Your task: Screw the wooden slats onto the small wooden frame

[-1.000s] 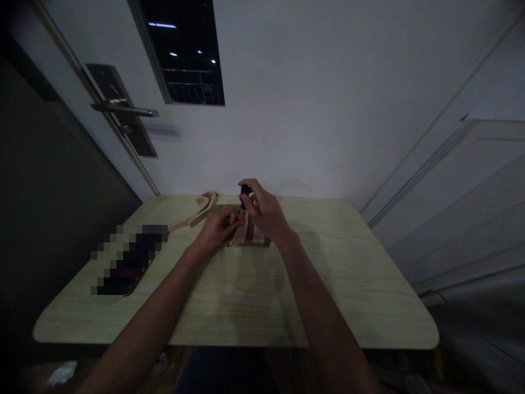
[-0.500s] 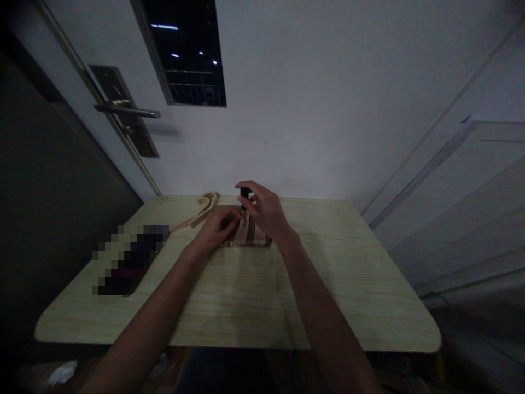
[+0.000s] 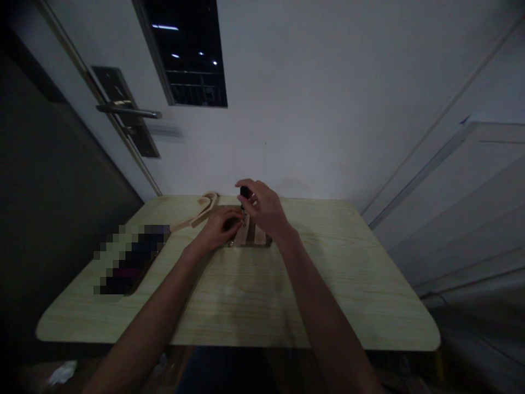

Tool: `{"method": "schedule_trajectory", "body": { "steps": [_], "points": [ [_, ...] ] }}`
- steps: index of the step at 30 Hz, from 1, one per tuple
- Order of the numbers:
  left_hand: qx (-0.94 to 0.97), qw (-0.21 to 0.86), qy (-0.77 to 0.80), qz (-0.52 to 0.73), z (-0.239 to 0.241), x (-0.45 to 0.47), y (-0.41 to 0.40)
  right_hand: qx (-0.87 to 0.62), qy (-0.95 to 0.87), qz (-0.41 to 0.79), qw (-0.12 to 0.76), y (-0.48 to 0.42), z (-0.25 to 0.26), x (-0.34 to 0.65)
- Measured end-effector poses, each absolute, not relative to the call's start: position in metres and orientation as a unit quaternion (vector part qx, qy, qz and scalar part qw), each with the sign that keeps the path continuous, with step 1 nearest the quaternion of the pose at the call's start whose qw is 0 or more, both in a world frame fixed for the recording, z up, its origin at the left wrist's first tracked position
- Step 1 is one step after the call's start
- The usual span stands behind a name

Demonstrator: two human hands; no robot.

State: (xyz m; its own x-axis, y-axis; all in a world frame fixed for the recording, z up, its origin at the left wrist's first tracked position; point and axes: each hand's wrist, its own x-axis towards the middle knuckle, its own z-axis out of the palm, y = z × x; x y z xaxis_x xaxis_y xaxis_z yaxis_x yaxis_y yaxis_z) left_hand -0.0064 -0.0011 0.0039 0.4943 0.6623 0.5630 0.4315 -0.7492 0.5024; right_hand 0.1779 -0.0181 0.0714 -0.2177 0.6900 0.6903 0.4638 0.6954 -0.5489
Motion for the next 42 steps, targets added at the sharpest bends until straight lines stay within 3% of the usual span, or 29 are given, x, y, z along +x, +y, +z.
{"method": "schedule_trajectory", "body": {
  "steps": [7,14,42],
  "points": [
    [0.851,0.151,0.323,0.385,0.004,-0.006,-0.001,-0.380,-0.763,0.120,0.509,-0.016,0.072,0.176],
    [0.850,0.154,0.318,0.390,0.004,-0.006,0.000,-0.343,-0.762,0.218,0.505,-0.016,0.071,0.175],
    [0.848,0.158,0.326,0.386,0.005,-0.006,-0.002,-0.346,-0.770,0.222,0.488,-0.015,0.070,0.174]
  ]
}}
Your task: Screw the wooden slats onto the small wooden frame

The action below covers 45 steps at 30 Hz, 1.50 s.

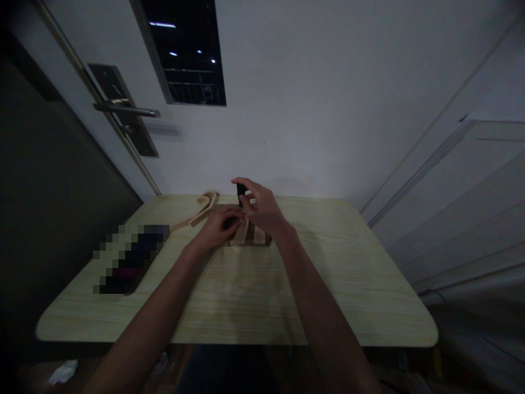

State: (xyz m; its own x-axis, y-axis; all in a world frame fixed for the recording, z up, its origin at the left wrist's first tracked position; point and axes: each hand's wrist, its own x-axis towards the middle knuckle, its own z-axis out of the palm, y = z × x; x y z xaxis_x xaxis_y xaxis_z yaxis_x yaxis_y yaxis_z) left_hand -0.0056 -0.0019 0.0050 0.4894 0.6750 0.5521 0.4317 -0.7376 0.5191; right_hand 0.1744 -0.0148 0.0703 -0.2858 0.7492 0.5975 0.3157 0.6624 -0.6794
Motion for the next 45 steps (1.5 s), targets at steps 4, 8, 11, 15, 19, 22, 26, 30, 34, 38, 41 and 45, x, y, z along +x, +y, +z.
{"method": "schedule_trajectory", "body": {
  "steps": [4,8,11,15,19,22,26,30,34,38,41,45],
  "points": [
    [0.848,0.159,0.324,0.388,0.0032,-0.0059,-0.0003,-0.351,-0.775,0.206,0.484,-0.0146,0.0693,0.1741],
    [0.851,0.152,0.317,0.390,0.0023,-0.0062,0.0002,-0.348,-0.781,0.182,0.486,-0.0146,0.0696,0.1730],
    [0.851,0.145,0.317,0.392,0.0024,-0.0062,-0.0004,-0.346,-0.790,0.163,0.480,-0.0141,0.0700,0.1723],
    [0.850,0.143,0.325,0.389,0.0032,-0.0059,-0.0016,-0.346,-0.786,0.145,0.491,-0.0122,0.0696,0.1715],
    [0.848,0.149,0.329,0.387,0.0036,-0.0057,-0.0018,-0.375,-0.780,0.145,0.479,-0.0116,0.0679,0.1716],
    [0.846,0.152,0.333,0.387,0.0036,-0.0055,-0.0016,-0.403,-0.785,0.140,0.450,-0.0131,0.0664,0.1725],
    [0.848,0.155,0.331,0.385,0.0036,-0.0055,-0.0015,-0.397,-0.790,0.138,0.446,-0.0150,0.0649,0.1730],
    [0.848,0.152,0.330,0.385,0.0037,-0.0055,-0.0013,-0.362,-0.789,0.177,0.464,-0.0159,0.0658,0.1723],
    [0.848,0.154,0.331,0.384,0.0040,-0.0053,-0.0013,-0.352,-0.796,0.168,0.463,-0.0171,0.0693,0.1708],
    [0.846,0.154,0.329,0.391,0.0042,-0.0052,-0.0022,-0.358,-0.793,0.157,0.468,-0.0146,0.0695,0.1690],
    [0.846,0.152,0.328,0.392,0.0042,-0.0052,-0.0025,-0.356,-0.797,0.124,0.472,-0.0111,0.0670,0.1683],
    [0.848,0.149,0.330,0.388,0.0045,-0.0047,-0.0024,-0.357,-0.797,0.123,0.471,-0.0113,0.0672,0.1700]
  ]
}}
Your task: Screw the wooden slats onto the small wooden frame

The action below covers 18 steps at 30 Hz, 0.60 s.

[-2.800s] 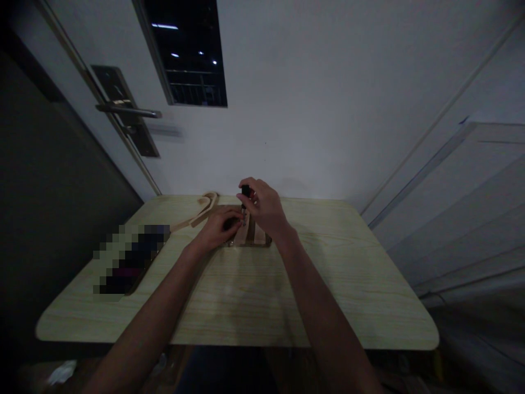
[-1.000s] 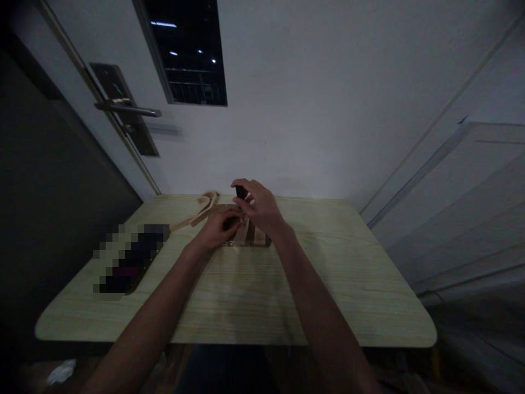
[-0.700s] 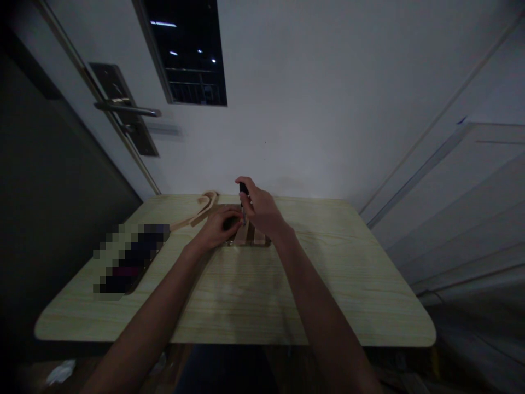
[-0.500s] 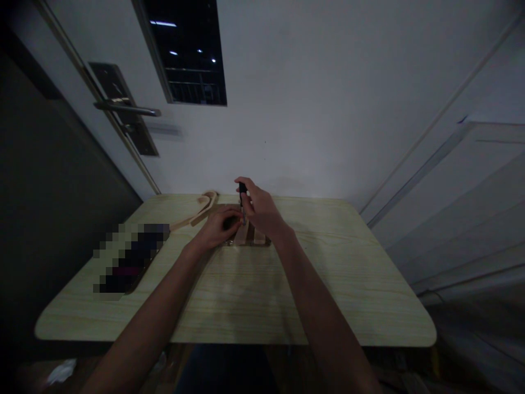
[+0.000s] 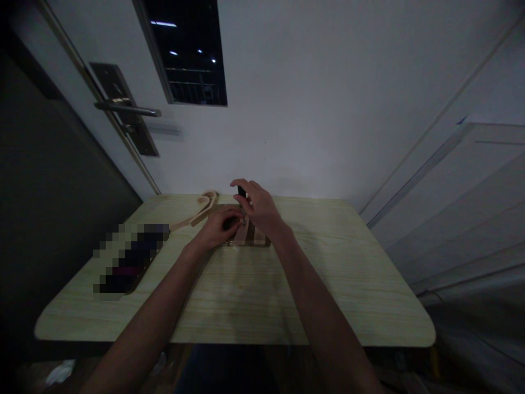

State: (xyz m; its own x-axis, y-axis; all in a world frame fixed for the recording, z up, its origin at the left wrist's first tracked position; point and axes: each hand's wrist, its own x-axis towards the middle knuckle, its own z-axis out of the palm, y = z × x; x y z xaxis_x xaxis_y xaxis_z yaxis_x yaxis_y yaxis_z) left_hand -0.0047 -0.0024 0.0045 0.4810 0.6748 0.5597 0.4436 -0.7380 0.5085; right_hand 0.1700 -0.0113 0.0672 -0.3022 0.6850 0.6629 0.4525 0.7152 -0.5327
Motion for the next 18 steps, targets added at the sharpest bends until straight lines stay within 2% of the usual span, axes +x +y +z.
{"method": "schedule_trajectory", "body": {
  "steps": [6,18],
  "points": [
    [0.846,0.152,0.328,0.392,0.0054,-0.0035,-0.0024,-0.370,-0.805,0.202,0.416,-0.0166,0.0739,0.1768],
    [0.849,0.148,0.327,0.389,0.0028,-0.0053,-0.0007,-0.362,-0.819,0.156,0.417,-0.0140,0.0779,0.1699]
  ]
}}
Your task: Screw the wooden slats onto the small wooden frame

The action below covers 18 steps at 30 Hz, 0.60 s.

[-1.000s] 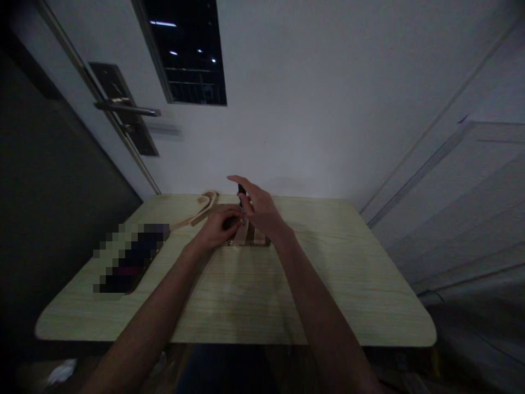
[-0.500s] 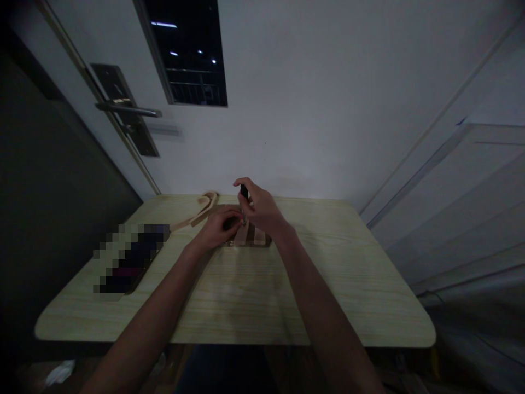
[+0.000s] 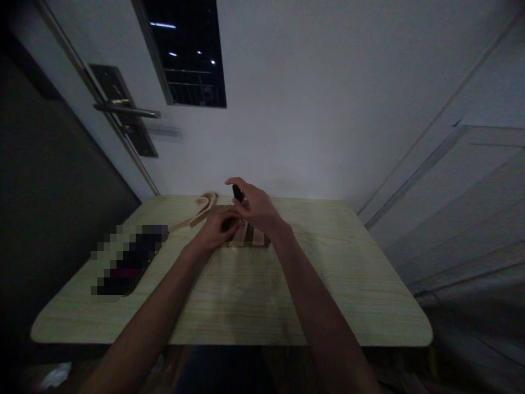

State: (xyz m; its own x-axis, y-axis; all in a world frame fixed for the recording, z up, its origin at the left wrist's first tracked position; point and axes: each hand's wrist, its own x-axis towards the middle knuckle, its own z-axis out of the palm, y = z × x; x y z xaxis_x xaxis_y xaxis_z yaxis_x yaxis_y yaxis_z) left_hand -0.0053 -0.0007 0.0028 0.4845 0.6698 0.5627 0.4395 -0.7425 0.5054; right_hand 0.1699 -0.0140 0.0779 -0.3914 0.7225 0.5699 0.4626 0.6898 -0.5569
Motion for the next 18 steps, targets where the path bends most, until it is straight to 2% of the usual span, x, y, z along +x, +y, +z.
{"method": "schedule_trajectory", "body": {
  "steps": [7,18],
  "points": [
    [0.850,0.147,0.326,0.387,0.003,-0.006,-0.001,-0.384,-0.804,0.181,0.417,-0.013,0.077,0.169],
    [0.848,0.153,0.320,0.393,0.004,-0.005,-0.001,-0.418,-0.807,0.222,0.353,-0.021,0.083,0.177]
  ]
}}
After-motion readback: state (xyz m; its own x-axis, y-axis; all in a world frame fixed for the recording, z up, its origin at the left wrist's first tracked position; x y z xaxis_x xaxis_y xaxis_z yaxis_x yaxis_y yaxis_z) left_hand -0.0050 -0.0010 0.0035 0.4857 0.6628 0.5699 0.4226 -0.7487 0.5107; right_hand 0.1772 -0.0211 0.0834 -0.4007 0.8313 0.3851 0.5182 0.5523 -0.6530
